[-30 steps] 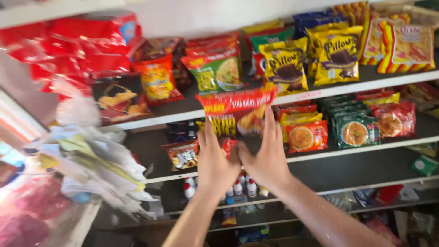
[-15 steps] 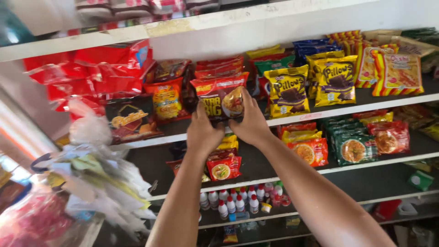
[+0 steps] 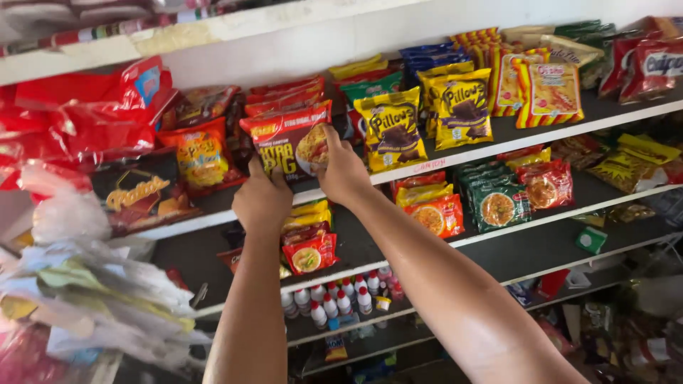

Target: The person arranges various snack packages on a store shelf, picking up items like Platiños, Chicharrón, and Extra Big from a cardboard basket and placing them in rows. The person repeatedly adjusts the position of the packages to align them neatly on the shelf.

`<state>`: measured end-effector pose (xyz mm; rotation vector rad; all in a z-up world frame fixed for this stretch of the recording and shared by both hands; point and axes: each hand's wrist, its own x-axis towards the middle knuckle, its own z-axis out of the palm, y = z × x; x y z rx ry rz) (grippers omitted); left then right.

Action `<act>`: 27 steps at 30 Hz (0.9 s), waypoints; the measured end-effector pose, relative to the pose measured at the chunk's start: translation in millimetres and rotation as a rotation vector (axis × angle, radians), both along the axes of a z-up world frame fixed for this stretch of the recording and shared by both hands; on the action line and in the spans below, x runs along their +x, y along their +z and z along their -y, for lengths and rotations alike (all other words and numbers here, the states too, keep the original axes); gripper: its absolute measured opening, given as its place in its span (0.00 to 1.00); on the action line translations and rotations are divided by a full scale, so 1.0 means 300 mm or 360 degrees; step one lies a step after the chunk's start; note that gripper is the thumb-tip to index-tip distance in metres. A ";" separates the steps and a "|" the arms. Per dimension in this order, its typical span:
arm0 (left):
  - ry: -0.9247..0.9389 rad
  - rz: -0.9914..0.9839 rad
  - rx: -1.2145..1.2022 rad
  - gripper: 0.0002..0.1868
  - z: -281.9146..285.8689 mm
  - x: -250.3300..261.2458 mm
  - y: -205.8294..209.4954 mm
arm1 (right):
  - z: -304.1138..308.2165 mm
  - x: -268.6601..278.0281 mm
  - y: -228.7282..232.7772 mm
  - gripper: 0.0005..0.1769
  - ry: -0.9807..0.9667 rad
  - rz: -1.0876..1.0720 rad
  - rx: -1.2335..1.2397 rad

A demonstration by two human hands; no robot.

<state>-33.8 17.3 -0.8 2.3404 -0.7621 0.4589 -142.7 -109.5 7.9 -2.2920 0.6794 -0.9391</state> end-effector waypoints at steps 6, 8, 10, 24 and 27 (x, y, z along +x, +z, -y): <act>0.0026 0.0148 -0.0023 0.21 0.028 0.030 -0.034 | -0.014 -0.007 0.019 0.49 -0.0003 -0.0169 -0.0063; 0.0051 0.0131 -0.0030 0.22 0.030 0.021 -0.026 | -0.014 -0.011 0.025 0.50 0.0018 -0.0173 -0.0064; 0.0073 0.0113 -0.0036 0.22 0.033 0.014 -0.018 | -0.003 -0.007 0.018 0.50 0.0036 -0.0178 -0.0064; 0.0157 0.0197 -0.0075 0.22 0.054 0.000 -0.037 | 0.022 0.005 -0.012 0.50 0.0073 -0.0117 -0.0120; 0.0135 0.0255 -0.0126 0.19 0.052 0.009 -0.058 | 0.025 0.007 -0.011 0.52 0.0068 -0.0085 -0.0162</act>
